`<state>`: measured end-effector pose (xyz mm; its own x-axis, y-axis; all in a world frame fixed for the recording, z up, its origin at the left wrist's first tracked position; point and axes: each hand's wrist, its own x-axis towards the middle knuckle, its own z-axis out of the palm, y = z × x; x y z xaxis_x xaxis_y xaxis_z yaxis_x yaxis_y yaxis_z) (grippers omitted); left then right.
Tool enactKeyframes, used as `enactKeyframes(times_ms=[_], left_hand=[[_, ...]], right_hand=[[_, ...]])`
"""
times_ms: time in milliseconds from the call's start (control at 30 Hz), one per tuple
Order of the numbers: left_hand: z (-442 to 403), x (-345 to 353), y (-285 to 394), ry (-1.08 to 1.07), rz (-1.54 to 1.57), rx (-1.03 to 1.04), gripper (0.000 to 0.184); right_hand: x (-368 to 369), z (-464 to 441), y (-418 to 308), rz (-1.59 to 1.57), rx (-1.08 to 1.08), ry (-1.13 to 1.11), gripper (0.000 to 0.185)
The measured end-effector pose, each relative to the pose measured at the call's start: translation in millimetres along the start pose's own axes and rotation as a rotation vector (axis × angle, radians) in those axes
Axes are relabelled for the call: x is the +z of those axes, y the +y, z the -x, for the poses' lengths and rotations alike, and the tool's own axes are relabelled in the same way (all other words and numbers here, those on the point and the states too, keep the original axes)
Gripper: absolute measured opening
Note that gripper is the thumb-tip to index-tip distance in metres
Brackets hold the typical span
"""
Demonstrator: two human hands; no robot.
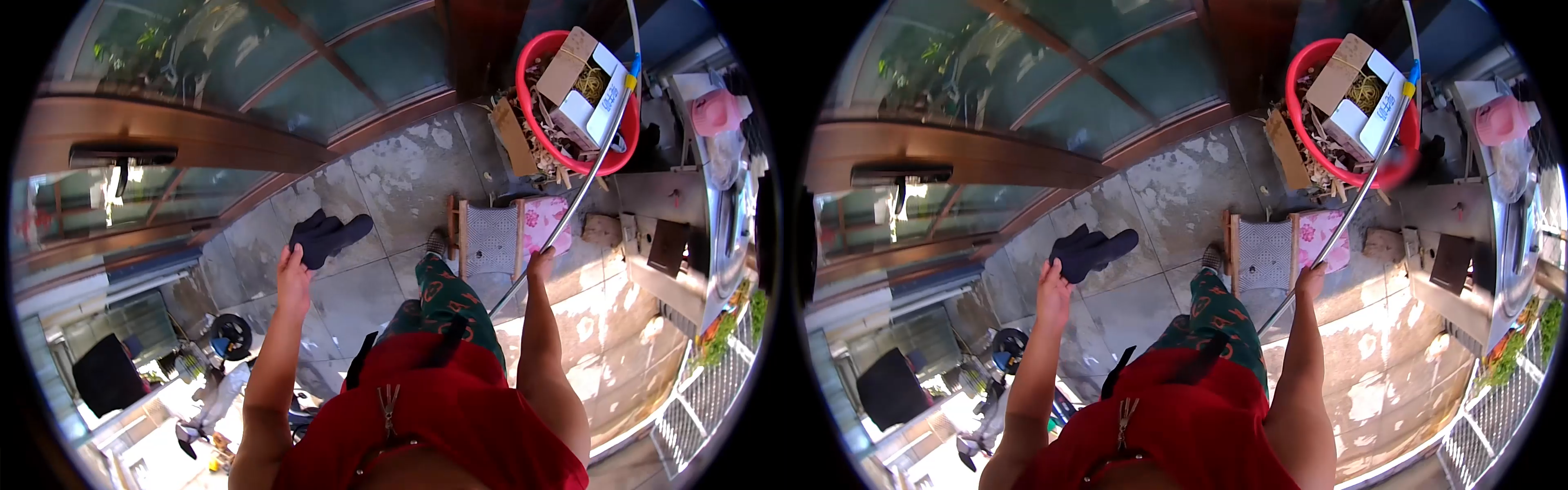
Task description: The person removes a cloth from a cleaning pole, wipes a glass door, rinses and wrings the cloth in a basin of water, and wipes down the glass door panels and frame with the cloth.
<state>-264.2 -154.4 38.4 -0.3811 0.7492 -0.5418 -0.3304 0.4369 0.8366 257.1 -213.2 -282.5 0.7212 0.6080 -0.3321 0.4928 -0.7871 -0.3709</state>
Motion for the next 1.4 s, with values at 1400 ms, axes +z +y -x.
enactKeyframes(times_ms=[1400], left_hand=[[-504,549,-200,-1.182,-1.852,2.242,0.017]], right_hand=[[169,-8,21,0.160,0.414,0.911,0.031]])
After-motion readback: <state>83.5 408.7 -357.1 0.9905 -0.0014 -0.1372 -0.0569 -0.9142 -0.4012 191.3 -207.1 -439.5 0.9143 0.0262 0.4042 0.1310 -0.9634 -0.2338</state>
